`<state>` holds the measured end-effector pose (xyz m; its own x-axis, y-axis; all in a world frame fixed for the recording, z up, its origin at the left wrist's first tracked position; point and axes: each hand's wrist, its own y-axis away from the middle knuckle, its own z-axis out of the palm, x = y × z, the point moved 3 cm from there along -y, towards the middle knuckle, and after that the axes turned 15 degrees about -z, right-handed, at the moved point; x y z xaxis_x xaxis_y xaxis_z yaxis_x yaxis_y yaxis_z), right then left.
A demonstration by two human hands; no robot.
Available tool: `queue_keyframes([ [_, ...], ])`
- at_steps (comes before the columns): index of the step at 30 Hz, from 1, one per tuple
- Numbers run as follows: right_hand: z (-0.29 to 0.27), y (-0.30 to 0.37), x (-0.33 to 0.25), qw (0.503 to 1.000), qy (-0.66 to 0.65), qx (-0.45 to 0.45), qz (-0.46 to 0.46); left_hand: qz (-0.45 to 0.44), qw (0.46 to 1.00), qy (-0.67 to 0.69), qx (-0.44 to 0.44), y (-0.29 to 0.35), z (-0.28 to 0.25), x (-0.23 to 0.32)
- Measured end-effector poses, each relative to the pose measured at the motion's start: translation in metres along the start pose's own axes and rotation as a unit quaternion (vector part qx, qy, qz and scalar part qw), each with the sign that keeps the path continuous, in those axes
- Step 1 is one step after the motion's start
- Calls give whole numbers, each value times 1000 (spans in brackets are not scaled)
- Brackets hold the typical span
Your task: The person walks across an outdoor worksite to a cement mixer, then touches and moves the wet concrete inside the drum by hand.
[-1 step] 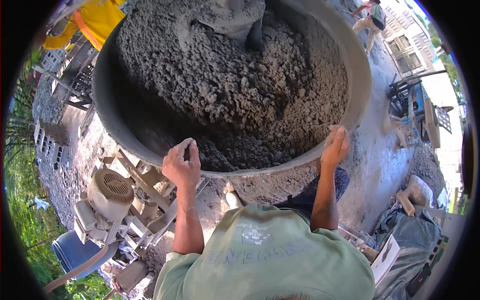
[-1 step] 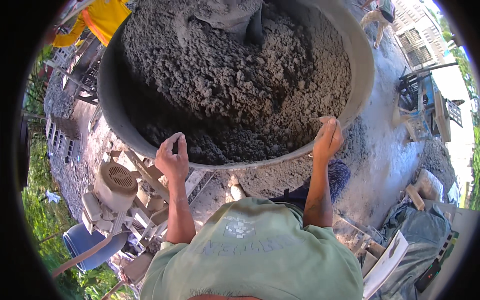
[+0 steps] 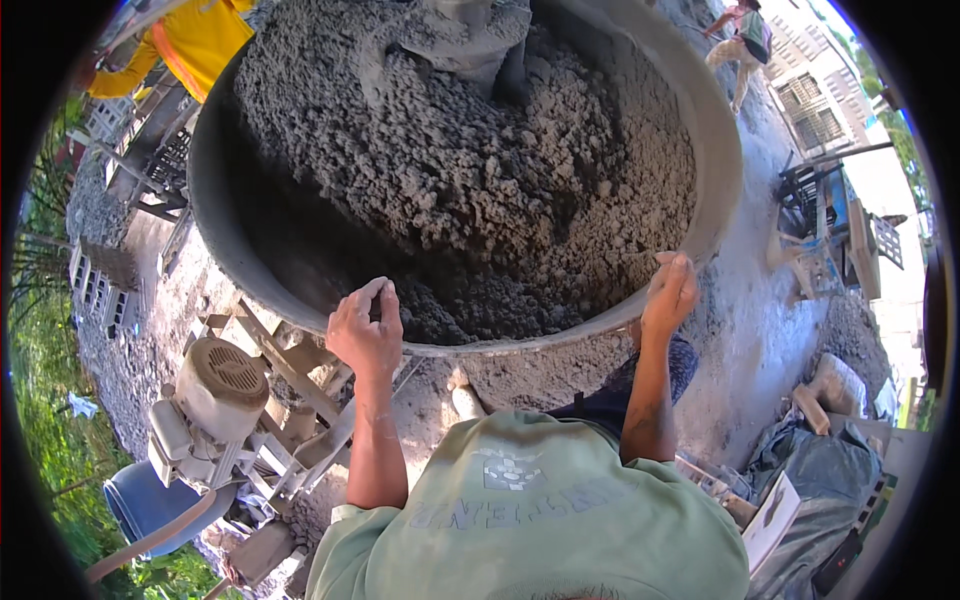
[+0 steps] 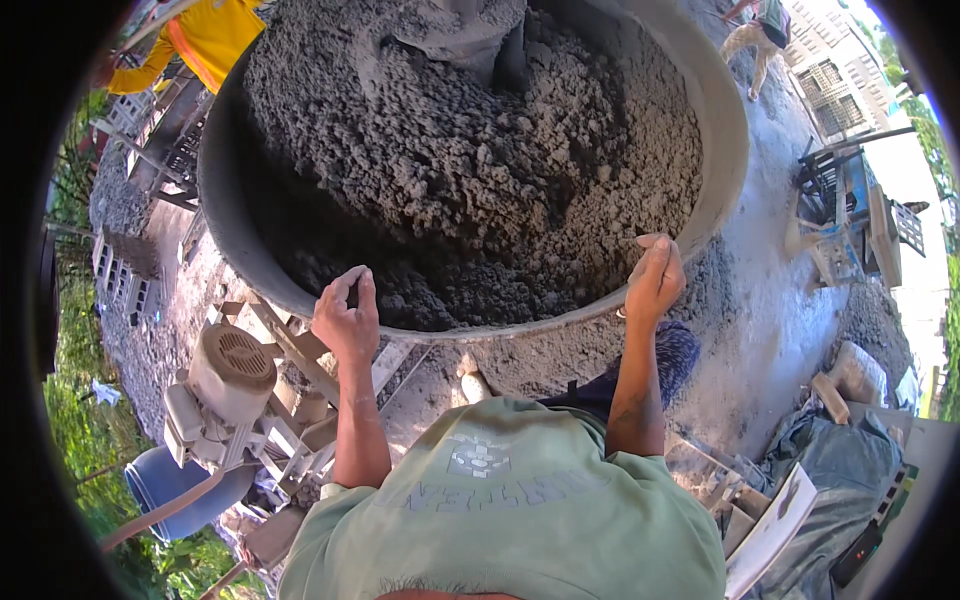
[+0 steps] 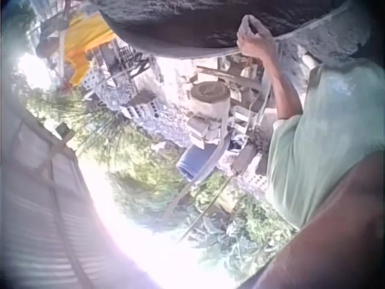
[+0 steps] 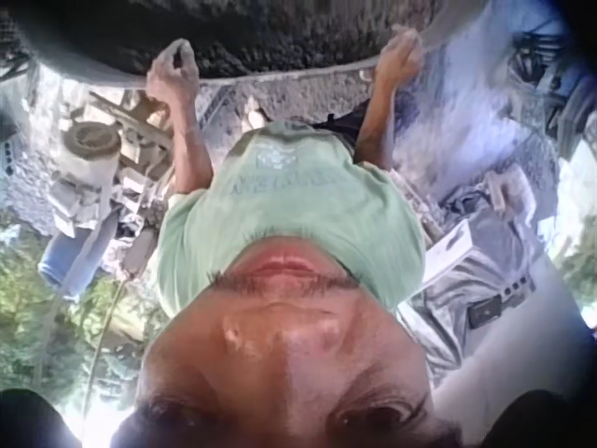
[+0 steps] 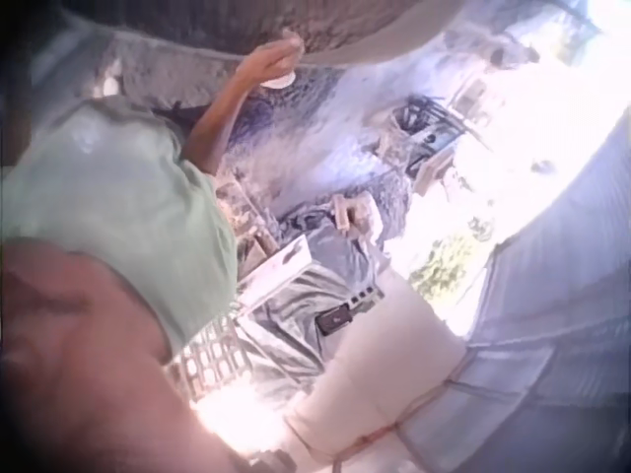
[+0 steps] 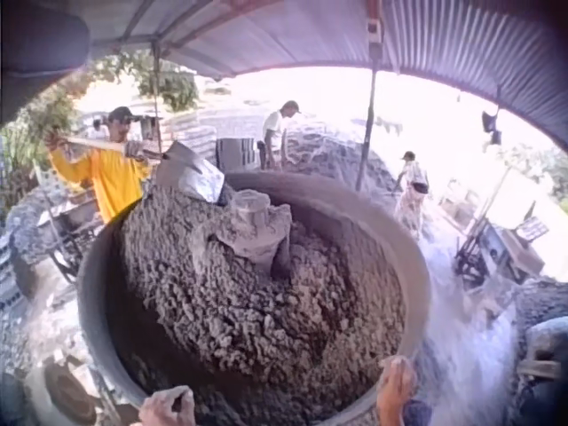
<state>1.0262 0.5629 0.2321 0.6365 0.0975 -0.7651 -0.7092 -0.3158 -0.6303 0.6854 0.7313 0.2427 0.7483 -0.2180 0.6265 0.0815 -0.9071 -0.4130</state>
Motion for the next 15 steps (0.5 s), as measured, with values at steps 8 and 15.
queue_keyframes([
  [8,9,-2,-16,998,41,-46,-23,10,998,61,2,-1,-6,-2],
  [15,12,-2,-9,997,42,-31,-55,27,990,98,99,2,-6,-14],
])
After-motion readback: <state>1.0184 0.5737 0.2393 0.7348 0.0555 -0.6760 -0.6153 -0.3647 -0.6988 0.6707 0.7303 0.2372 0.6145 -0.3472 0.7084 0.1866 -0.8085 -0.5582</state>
